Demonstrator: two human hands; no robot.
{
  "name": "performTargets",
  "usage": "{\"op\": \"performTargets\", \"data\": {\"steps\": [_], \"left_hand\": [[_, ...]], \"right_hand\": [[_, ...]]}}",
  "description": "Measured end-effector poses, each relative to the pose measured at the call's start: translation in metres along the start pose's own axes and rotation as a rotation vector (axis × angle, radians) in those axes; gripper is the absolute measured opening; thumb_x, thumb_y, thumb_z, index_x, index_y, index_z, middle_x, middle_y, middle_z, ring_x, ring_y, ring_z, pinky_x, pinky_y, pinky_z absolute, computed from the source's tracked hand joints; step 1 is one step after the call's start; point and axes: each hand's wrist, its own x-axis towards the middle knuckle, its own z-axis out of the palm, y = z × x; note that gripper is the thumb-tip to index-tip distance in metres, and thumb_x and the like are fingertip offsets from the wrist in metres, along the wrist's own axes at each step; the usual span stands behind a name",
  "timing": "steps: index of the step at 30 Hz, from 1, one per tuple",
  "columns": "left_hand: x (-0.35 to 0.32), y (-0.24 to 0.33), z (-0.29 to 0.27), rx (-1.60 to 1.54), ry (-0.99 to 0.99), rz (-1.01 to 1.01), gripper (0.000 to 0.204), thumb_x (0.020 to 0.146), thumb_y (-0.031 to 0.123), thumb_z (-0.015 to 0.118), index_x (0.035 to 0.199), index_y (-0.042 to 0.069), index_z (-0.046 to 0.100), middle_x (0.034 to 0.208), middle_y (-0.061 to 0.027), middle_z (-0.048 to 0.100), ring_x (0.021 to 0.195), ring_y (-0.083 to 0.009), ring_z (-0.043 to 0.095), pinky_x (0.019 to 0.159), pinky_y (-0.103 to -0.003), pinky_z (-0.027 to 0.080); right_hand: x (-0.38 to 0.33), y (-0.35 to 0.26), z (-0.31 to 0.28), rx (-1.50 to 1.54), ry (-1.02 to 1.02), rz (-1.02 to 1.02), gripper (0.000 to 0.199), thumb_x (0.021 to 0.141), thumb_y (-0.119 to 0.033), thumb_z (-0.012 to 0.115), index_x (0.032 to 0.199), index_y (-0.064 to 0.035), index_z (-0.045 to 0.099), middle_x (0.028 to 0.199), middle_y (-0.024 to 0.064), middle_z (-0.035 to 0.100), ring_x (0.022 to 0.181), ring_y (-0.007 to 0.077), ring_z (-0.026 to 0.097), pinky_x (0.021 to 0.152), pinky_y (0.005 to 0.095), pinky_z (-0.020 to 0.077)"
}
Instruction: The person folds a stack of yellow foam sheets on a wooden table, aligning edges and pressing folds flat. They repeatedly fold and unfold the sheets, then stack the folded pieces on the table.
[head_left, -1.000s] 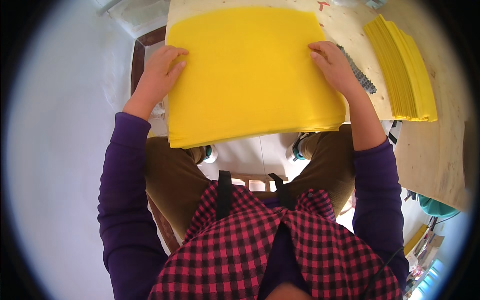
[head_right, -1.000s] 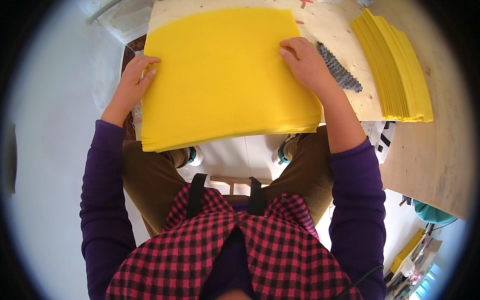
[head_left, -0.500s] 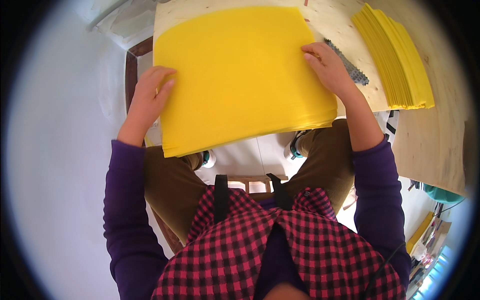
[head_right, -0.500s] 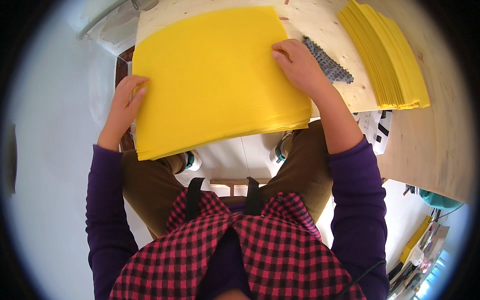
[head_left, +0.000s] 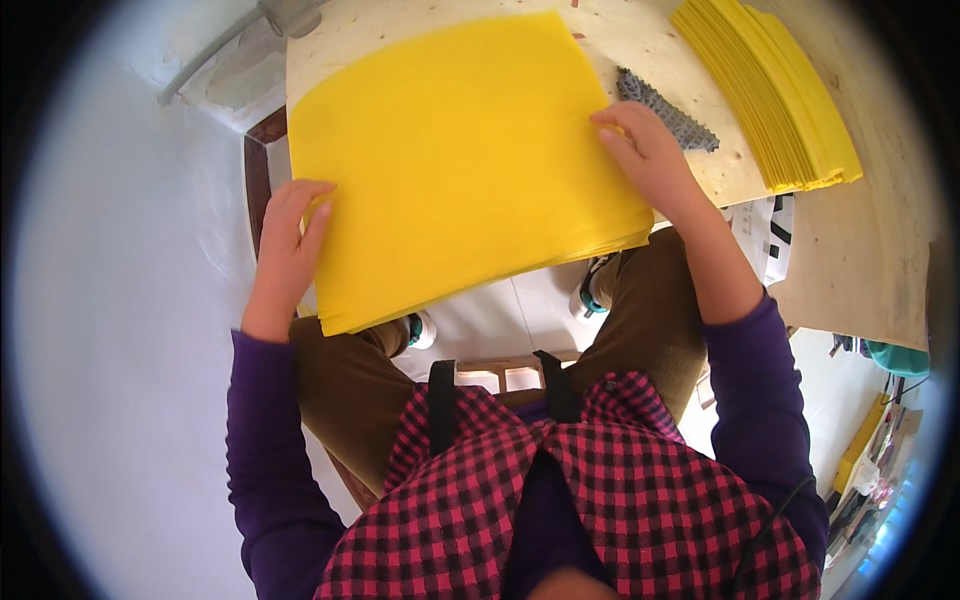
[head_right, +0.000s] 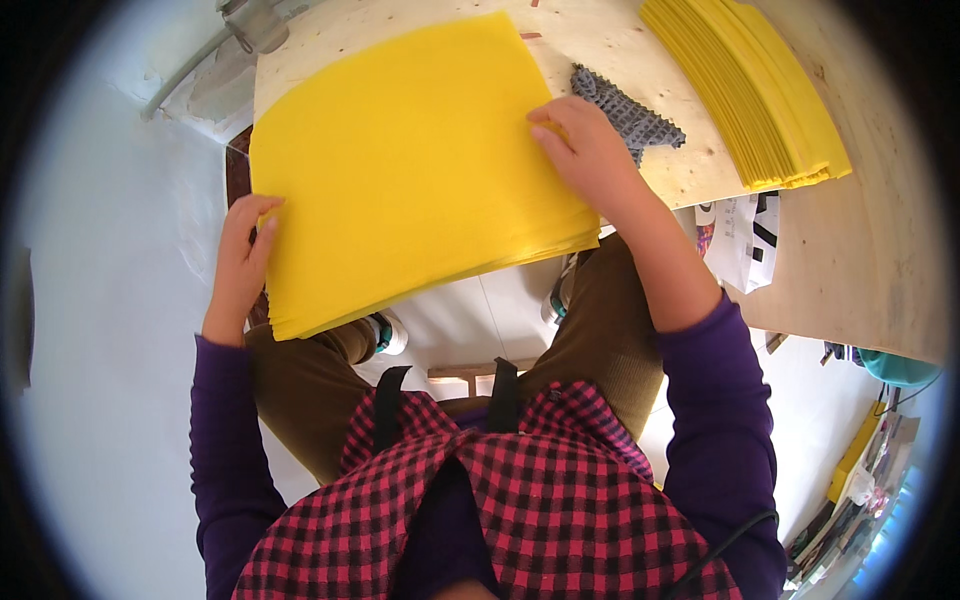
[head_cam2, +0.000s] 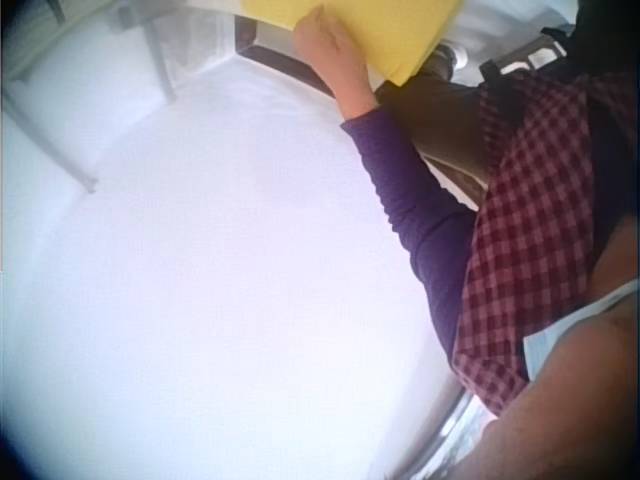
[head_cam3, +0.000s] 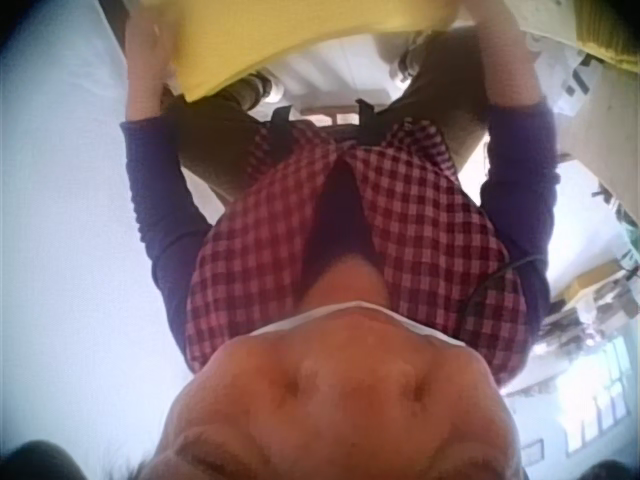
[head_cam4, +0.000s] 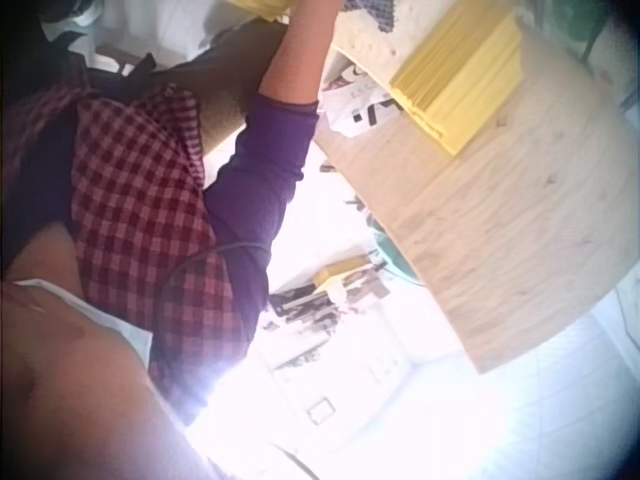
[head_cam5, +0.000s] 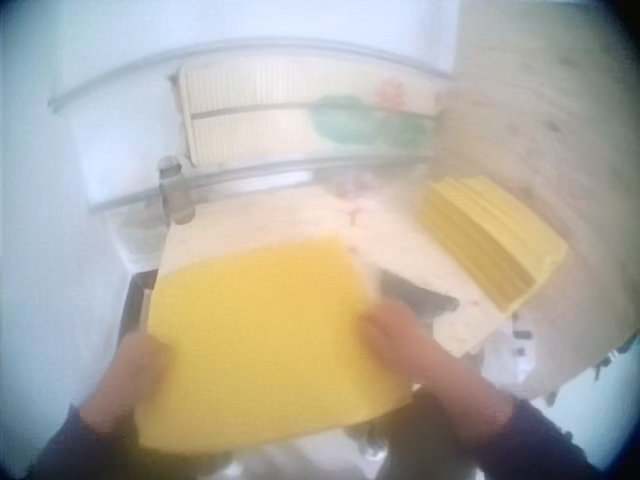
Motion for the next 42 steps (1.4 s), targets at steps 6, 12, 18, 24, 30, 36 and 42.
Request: {"op": "performTargets", "data": {"steps": [6,12,18,24,30,36,42], "left_hand": [[-0.009,0.01,0.006,-0.008,-0.037,-0.036,0.019,0.09,0.009,0.056,0.107,0.002,0.061,0.108,-0.0147,0.059,0.106,-0.032,0.054,0.094,-0.037,0.041],[-0.017,0.017,-0.002,-0.04,-0.028,-0.067,0.018,0.091,0.009,0.055,0.107,0.002,0.061,0.109,-0.0138,0.059,0.107,-0.0312,0.054,0.095,-0.037,0.041],[-0.013,0.0,0.008,-0.042,0.039,-0.055,0.018,0.091,0.008,0.054,0.107,0.002,0.061,0.108,-0.0129,0.059,0.107,-0.0292,0.054,0.095,-0.035,0.041],[-0.016,-0.002,0.005,-0.111,-0.018,-0.086,0.018,0.092,0.007,0.053,0.107,0.002,0.062,0.11,-0.0126,0.06,0.107,-0.0277,0.055,0.094,-0.034,0.042],[-0.016,-0.001,0.002,-0.219,0.074,-0.111,0.019,0.09,0.006,0.055,0.108,0.003,0.062,0.114,-0.0121,0.06,0.11,-0.0269,0.055,0.097,-0.034,0.041],[-0.05,0.011,-0.014,-0.224,-0.002,-0.134,0.03,0.081,0.006,0.064,0.111,0.006,0.064,0.123,-0.0094,0.059,0.118,-0.0267,0.05,0.102,-0.036,0.037],[-0.064,0.01,-0.009,-0.239,0.011,-0.146,0.032,0.075,0.001,0.068,0.107,0.006,0.066,0.123,-0.0092,0.059,0.119,-0.0269,0.051,0.103,-0.036,0.038]], "right_hand": [[-0.009,-0.006,0.004,-0.035,-0.026,-0.066,0.022,0.09,-0.016,0.057,0.105,-0.0009,0.063,0.11,0.0137,0.061,0.107,0.0313,0.054,0.095,0.038,0.0425],[-0.016,-0.006,-0.004,0.032,-0.03,0.031,0.023,0.09,-0.017,0.057,0.107,-0.0017,0.063,0.108,0.0147,0.062,0.107,0.0318,0.055,0.094,0.0378,0.0433],[-0.012,-0.004,0.005,0.014,0.078,0.003,0.023,0.091,-0.018,0.057,0.106,-0.0014,0.064,0.105,0.0141,0.062,0.103,0.0307,0.057,0.09,0.0363,0.045],[-0.021,-0.001,0.004,0.093,0.01,0.049,0.024,0.091,-0.018,0.056,0.106,-0.0014,0.063,0.107,0.0123,0.063,0.104,0.029,0.058,0.092,0.0351,0.0448],[-0.018,0.007,0.004,0.037,0.083,0.065,0.022,0.092,-0.011,0.056,0.111,-0.0013,0.062,0.117,0.0118,0.061,0.112,0.0237,0.056,0.096,0.0316,0.0416],[-0.026,0.009,-0.001,0.171,0.116,0.066,0.021,0.088,-0.01,0.063,0.107,-0.0018,0.063,0.114,0.0098,0.063,0.112,0.0238,0.056,0.099,0.0325,0.0403],[-0.029,0.01,-0.001,0.202,0.11,0.078,0.021,0.087,-0.01,0.064,0.106,-0.0012,0.063,0.114,0.0096,0.062,0.112,0.0228,0.056,0.1,0.0324,0.0399]]}}
